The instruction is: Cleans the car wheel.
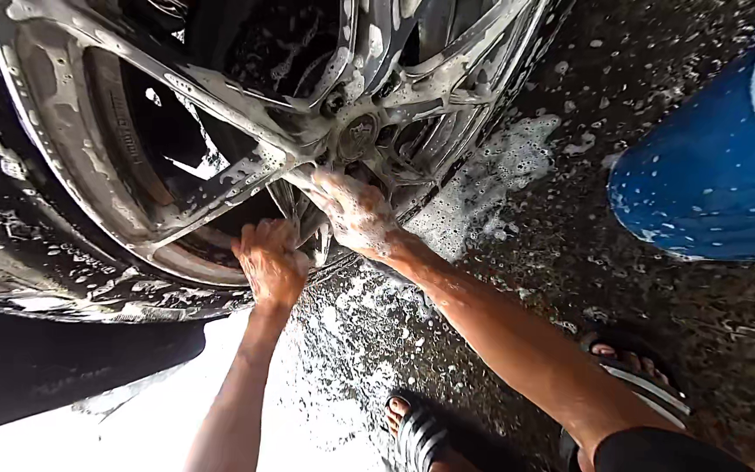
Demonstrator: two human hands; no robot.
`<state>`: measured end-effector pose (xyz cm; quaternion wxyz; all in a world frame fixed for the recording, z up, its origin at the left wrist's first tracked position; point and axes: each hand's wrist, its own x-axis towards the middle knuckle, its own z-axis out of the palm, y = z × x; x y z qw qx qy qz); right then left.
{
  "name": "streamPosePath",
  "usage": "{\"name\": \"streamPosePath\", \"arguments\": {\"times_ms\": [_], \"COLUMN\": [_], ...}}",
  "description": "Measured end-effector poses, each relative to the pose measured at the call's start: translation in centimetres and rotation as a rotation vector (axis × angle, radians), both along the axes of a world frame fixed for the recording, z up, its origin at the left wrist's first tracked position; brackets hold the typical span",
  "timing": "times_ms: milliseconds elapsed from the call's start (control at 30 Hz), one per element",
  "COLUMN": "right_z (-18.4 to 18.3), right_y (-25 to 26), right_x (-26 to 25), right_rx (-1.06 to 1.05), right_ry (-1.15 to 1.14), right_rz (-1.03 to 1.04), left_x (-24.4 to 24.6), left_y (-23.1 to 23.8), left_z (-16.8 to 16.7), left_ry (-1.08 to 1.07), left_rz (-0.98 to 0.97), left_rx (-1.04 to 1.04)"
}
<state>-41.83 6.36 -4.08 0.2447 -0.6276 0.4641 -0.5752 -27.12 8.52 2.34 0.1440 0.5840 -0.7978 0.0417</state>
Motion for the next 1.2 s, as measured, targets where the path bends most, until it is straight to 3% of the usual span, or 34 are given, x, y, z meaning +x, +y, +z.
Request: {"name": "streamPosePath", "arguments": {"times_ms": [100,167,267,367,467,533,633,667,733,800,833,933,1100,1200], "right_z": [-2.9,-2.7,0.6,4.6,2.8,0.2,-3.4,-4.3,-4.9,-4.5,-3.7,-0.7,4.5,7.0], "right_y": [4.2,5.7,4.1,1.3,2.3,4.5,9.0,10.0,10.9,10.7,10.2,7.6,3.6,0.6], "right_x": [-2.0,-3.0,-3.4,-2.8,-1.0,-0.9,-1.9,-2.6,-4.1,-5.5,-5.9,-6.6,-6.0,-4.7], "right_rx": [0.056,0.113,0.285,0.295,0.211,0.184,0.274,0.308,0.359,0.252,0.173,0.001,-0.096,-0.058], "right_ry": [0.073,0.057,-0.042,-0.055,-0.066,-0.134,-0.258,-0.336,-0.584,-0.771,-0.793,-0.606,-0.419,-0.414], "right_rz": [0.016,0.0,0.115,0.18,0.162,0.14,0.121,0.127,0.192,0.274,0.252,0.091,0.066,-0.074], "left_x": [-2.1,-3.5,-2.0,-1.1,-2.1,-3.6,-7.1,-8.6,-11.3,-13.3,-13.9,-13.7,-7.2,-3.5], "left_y": [-3.1,-3.8,-2.2,0.7,1.6,0.1,-0.4,0.1,1.5,2.7,2.9,2.8,2.1,1.1], "left_z": [1.1,0.7,-0.7,-3.5,-2.4,-0.7,0.0,-0.4,-1.1,-1.1,-0.9,0.3,5.9,8.7], "left_ry": [0.228,0.326,0.155,0.066,0.146,0.408,1.123,1.208,1.115,0.922,0.926,1.077,0.548,0.406], "left_rz": [0.092,0.109,0.016,0.034,0.081,0.121,0.103,0.057,-0.02,-0.01,0.003,-0.001,-0.088,-0.048], "left_rx": [-0.029,-0.09,-0.105,-0.152,-0.109,0.008,0.253,0.308,0.35,0.306,0.306,0.327,-0.203,-0.396]}}
